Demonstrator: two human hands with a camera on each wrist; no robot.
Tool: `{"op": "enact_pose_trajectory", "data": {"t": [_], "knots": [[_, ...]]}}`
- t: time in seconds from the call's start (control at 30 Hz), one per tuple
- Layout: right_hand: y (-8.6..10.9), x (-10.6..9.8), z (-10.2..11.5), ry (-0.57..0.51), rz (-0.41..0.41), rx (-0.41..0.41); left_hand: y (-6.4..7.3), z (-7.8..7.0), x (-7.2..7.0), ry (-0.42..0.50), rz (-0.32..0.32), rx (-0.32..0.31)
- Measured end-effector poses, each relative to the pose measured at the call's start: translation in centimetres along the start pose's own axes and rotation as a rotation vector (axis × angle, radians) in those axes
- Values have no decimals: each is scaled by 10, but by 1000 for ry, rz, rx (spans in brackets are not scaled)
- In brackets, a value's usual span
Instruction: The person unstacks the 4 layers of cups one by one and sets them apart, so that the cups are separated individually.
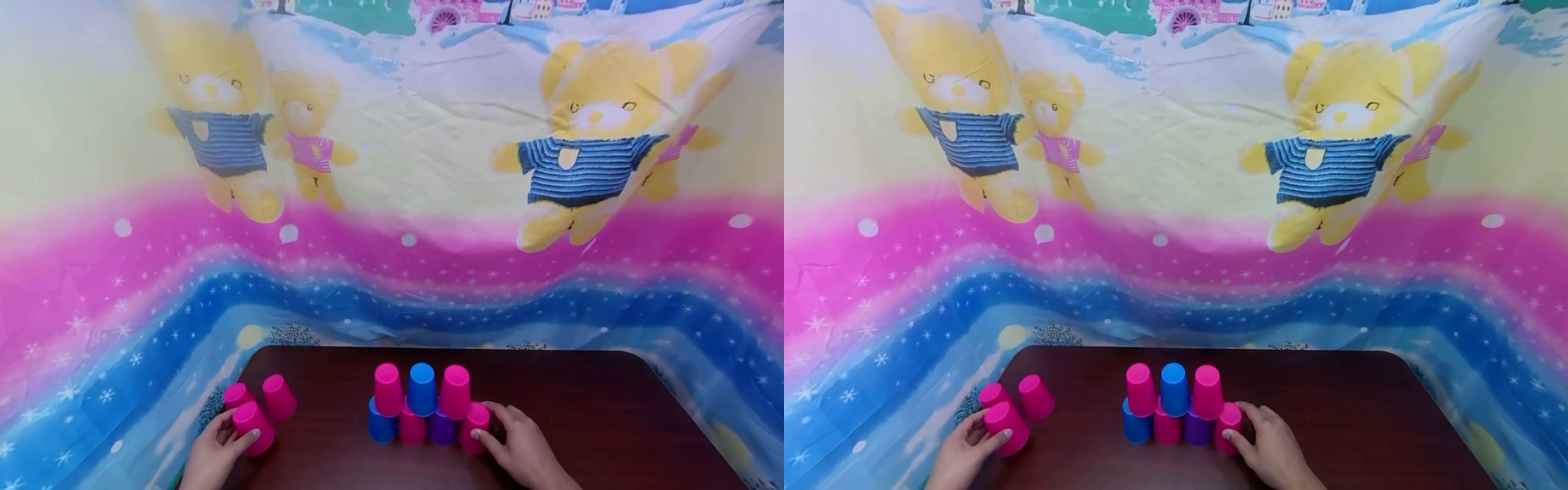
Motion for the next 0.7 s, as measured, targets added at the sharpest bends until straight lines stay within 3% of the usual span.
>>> {"op": "enact_pose_trajectory", "data": {"t": [0.23, 0.7], "knots": [[0, -1, 1, -3, 2, 1, -2, 5, -7, 9, -6, -10], [2, 0, 0, 3, -26, -12, -5, 19, -20, -30, -78, -35]]}}
Point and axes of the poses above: each hand's wrist, its own y-axis away from the middle knuckle, its own x-axis out of the palm, z = x × y, the point moved 8 cm from there along -y, towards the middle knuckle
